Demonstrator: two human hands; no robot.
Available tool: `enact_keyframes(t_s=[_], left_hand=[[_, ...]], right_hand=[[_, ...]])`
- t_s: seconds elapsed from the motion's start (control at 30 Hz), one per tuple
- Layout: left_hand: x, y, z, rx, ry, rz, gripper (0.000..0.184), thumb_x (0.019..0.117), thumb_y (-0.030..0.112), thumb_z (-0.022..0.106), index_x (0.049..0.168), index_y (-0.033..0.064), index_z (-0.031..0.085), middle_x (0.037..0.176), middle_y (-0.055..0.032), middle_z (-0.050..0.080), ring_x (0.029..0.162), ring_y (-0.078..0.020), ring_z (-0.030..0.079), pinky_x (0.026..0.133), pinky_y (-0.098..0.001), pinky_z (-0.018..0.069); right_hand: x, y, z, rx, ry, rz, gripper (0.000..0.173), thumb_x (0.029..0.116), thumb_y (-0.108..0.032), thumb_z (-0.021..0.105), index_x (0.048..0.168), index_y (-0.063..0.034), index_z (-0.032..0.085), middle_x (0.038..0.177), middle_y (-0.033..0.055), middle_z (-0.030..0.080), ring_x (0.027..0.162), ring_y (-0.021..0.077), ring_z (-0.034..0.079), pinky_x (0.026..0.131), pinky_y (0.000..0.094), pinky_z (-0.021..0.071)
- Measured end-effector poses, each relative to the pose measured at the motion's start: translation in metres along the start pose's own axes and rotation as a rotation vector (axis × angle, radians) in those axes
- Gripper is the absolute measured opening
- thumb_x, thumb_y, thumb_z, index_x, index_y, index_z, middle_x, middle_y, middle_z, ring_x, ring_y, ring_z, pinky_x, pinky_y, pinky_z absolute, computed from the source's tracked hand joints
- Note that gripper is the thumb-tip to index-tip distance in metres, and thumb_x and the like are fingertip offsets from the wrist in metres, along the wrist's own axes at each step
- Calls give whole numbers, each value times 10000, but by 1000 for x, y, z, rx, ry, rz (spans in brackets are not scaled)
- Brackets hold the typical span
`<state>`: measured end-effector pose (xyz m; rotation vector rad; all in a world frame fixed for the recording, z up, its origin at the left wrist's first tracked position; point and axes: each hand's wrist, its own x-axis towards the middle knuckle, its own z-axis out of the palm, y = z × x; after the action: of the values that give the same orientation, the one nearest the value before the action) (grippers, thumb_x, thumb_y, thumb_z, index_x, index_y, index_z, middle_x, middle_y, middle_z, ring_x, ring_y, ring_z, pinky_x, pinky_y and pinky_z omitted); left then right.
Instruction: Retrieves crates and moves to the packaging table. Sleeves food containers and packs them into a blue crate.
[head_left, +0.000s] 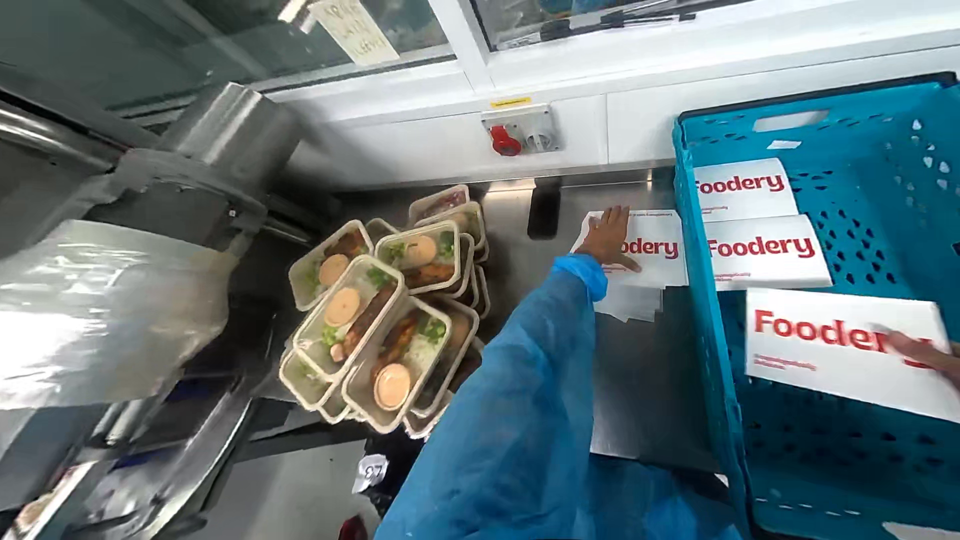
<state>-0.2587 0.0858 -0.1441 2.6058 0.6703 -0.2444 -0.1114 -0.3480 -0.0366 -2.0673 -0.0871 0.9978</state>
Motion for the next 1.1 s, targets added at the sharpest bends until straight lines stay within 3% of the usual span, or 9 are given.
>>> enact_keyframes(t_s=[0.13,0.27,0.33,0.5,0.63,0.7,0.87,1.0,1.1], left_hand=[[24,9,-17,131,-87,-25,1083,674,450,947,1519,21,423,1563,-221,394,1458,-435,351,1065,-718,375],[8,22,-26,157,-32,-19,770,782,248,897,1399,-27,527,1473,-250,470,1385,-442,443,1044,-686,409],[-28,24,-47,-63,50,24,445,925,154,753,1286,-53,596,1285,-263,620,1227,-424,596,1024,-638,461],[-233,54,-119,-310,424,230,186,1016,124,621,1174,26,639,951,-103,704,790,-196,697,731,-399,601],[-343,43,-103,-203,650,164,407,1021,155,605,1426,134,576,983,-26,728,758,-114,693,685,-314,606],[-381,19,-87,-197,678,177,412,1010,104,587,1418,159,614,940,-39,695,735,-129,665,659,-311,590],[-477,-22,-58,-431,672,100,323,1004,104,608,1315,109,696,1019,-44,715,872,-101,683,791,-281,599],[-516,-35,-50,-489,663,115,473,979,373,678,1346,75,668,1229,-58,712,1114,-131,671,965,-336,573],[-531,-39,-67,-260,567,108,711,888,519,743,1432,88,593,1392,-34,645,1306,-174,590,1091,-402,505]], right_hand=[[36,-18,39,-268,-121,20,377,1060,-304,531,1310,-23,552,1105,118,654,936,152,640,839,362,530],[73,16,34,-834,154,-241,764,864,-497,788,1242,135,588,1195,396,589,1133,559,569,890,713,462],[61,1,31,-881,279,-438,826,839,-404,841,1339,165,513,1332,453,475,1251,657,442,942,789,401],[-61,-101,129,-437,125,-897,665,875,-348,797,1394,-4,563,1368,239,587,1204,440,603,952,661,508],[-118,-105,233,-359,234,-1072,450,813,-392,822,1050,-31,697,993,144,672,834,293,672,706,509,570],[-142,-96,264,-372,203,-1058,478,783,-460,817,1002,-58,681,915,99,651,770,257,645,648,479,545],[-194,-92,294,-417,-433,-796,283,809,-510,762,884,-247,685,703,-84,676,608,60,656,529,272,562],[-215,-106,319,-354,-1066,-529,192,892,-324,758,1043,-209,733,908,-65,752,824,50,713,746,242,607],[-234,-113,350,-282,-1073,-435,268,879,-206,750,1141,-183,700,994,-29,759,914,85,725,826,263,612]])
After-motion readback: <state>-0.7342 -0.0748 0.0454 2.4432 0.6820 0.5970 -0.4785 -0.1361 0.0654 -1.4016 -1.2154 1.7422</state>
